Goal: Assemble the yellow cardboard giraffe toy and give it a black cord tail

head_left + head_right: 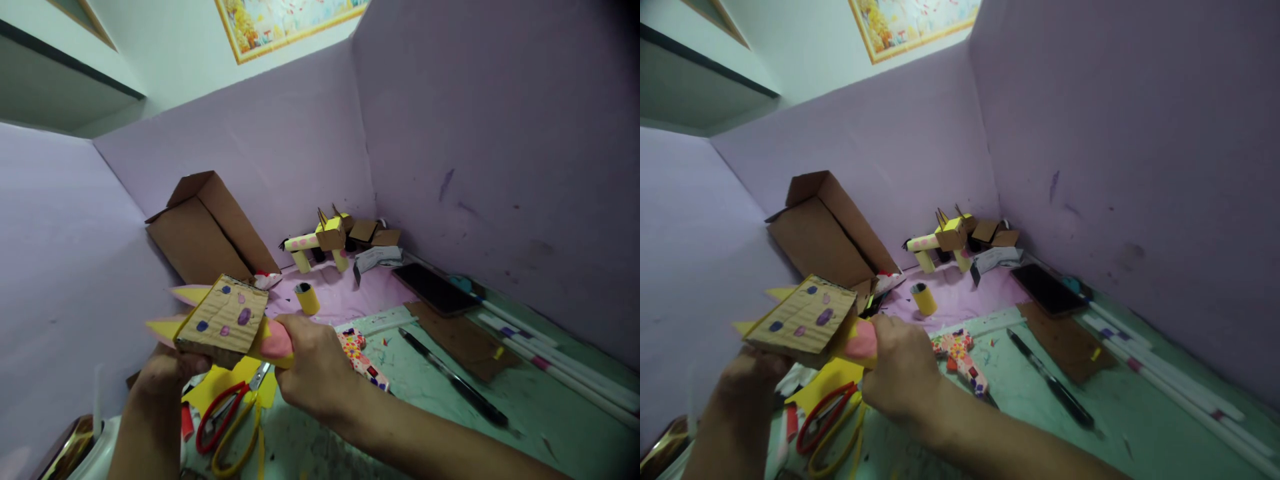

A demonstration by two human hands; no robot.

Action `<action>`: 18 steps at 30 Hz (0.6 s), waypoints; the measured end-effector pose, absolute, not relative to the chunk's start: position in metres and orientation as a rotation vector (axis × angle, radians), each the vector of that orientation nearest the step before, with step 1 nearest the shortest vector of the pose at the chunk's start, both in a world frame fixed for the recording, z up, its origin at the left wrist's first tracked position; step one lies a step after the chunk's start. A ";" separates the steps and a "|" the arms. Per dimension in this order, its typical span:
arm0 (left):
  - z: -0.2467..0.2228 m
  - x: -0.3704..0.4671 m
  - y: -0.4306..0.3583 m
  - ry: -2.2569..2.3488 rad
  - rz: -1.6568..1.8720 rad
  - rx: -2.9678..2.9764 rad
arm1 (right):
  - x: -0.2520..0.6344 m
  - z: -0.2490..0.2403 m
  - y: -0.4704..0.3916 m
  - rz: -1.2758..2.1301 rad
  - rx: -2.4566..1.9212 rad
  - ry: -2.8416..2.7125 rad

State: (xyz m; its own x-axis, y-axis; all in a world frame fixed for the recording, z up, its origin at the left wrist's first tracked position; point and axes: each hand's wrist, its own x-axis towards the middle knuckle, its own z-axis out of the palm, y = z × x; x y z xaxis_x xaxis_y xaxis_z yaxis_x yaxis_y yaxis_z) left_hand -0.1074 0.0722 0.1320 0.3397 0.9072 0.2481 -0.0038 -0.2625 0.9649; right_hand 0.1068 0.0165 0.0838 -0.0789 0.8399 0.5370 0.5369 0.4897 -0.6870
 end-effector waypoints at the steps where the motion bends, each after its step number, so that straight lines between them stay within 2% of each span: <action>1: 0.131 -0.107 0.072 0.826 1.114 1.582 | 0.107 0.084 0.016 0.390 -1.173 -1.750; 7: 0.133 -0.105 0.070 0.757 1.144 1.615 | 0.109 0.087 0.017 0.450 -1.162 -1.772; 11: 0.142 -0.102 0.067 0.780 1.205 1.648 | 0.119 0.096 0.023 0.627 -1.147 -1.762; 14: 0.147 -0.098 0.065 0.801 1.319 1.573 | 0.127 0.102 0.033 1.029 -1.031 -1.494; 18: 0.146 -0.095 0.067 0.786 1.313 1.540 | 0.127 0.098 0.047 1.624 -0.879 -0.848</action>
